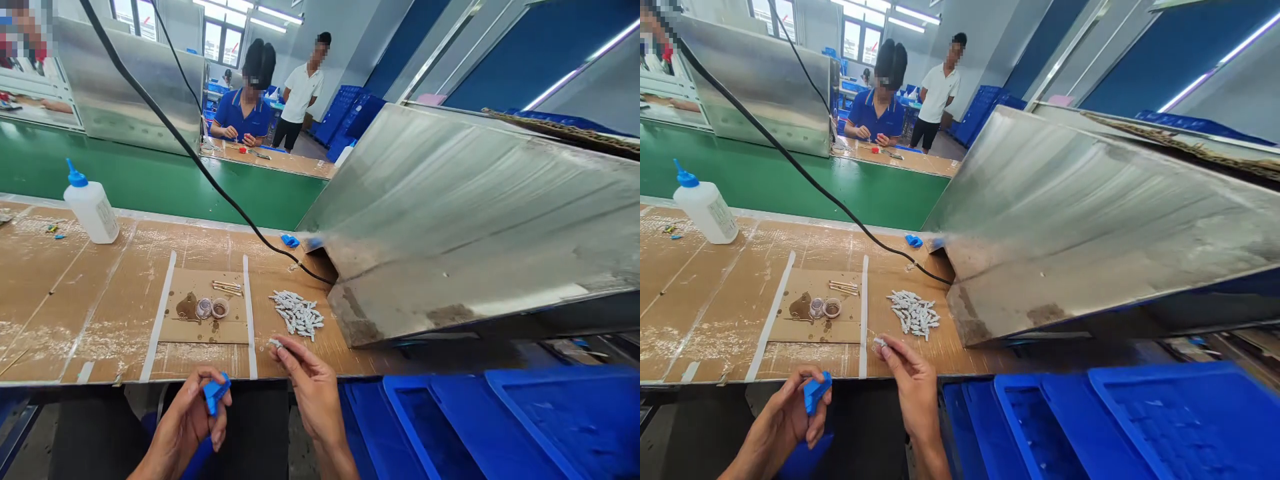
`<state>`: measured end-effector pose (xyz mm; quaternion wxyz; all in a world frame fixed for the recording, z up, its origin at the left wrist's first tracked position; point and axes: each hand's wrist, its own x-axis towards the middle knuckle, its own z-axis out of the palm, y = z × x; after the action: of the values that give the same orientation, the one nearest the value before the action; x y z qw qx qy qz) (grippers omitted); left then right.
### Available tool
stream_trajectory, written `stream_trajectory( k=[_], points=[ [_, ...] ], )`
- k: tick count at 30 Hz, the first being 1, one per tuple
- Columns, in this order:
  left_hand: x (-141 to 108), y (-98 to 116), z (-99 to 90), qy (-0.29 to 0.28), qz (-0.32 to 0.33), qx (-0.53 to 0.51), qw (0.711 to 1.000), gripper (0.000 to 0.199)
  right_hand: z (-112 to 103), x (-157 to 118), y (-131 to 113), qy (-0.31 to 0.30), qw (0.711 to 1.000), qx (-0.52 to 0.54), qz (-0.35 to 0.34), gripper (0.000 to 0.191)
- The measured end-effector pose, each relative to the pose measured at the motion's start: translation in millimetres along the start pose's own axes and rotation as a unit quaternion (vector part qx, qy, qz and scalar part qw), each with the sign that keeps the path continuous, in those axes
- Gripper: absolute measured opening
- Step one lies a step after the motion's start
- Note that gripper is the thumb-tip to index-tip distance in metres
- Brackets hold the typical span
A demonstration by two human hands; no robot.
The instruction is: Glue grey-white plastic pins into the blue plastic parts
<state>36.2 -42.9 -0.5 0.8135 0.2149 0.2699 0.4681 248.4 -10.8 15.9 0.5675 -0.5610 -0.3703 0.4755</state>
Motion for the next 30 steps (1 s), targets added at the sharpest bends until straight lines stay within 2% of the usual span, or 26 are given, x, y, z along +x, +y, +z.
stream_trajectory(
  k=[4,7,9,12,16,18,21,23,26,30],
  points=[
    [2.5,-1.6,-2.2,0.064,0.049,0.043,0.996,0.019,12.6,-18.8,1.7,-0.014,0.997,0.072,0.000,0.024],
    [2.8,-1.3,-6.9,0.072,0.070,0.047,0.994,0.036,16.6,-19.7,4.3,-0.027,0.996,0.081,0.002,0.022],
    [2.1,-1.4,-10.9,0.072,0.072,0.056,0.993,0.041,19.5,-14.5,5.5,-0.036,0.997,0.067,-0.001,0.024],
    [1.3,-3.3,-16.2,0.080,0.079,0.058,0.992,0.036,30.7,0.0,0.3,-0.056,0.997,0.040,-0.029,0.029],
    [1.7,-4.9,-19.8,0.085,0.078,0.016,0.993,0.035,60.4,23.1,-18.9,-0.072,0.989,-0.053,-0.114,0.029],
    [1.1,-3.4,-20.4,0.093,0.076,-0.006,0.993,0.035,76.8,33.5,-27.6,-0.078,0.968,-0.147,-0.188,0.023],
    [-1.6,0.7,-20.3,0.112,0.074,-0.025,0.991,0.036,96.4,46.4,-32.9,-0.109,0.904,-0.277,-0.309,0.016],
    [-3.7,4.0,-19.7,0.120,0.065,-0.028,0.990,0.036,105.0,52.5,-31.6,-0.129,0.866,-0.318,-0.364,0.015],
    [-5.3,8.4,-18.6,0.124,0.056,-0.029,0.990,0.035,112.0,57.2,-26.5,-0.141,0.839,-0.339,-0.402,0.015],
    [-3.9,12.7,-16.9,0.117,0.061,-0.031,0.991,0.030,114.9,58.1,-21.1,-0.141,0.824,-0.360,-0.414,0.015]
  ],
)
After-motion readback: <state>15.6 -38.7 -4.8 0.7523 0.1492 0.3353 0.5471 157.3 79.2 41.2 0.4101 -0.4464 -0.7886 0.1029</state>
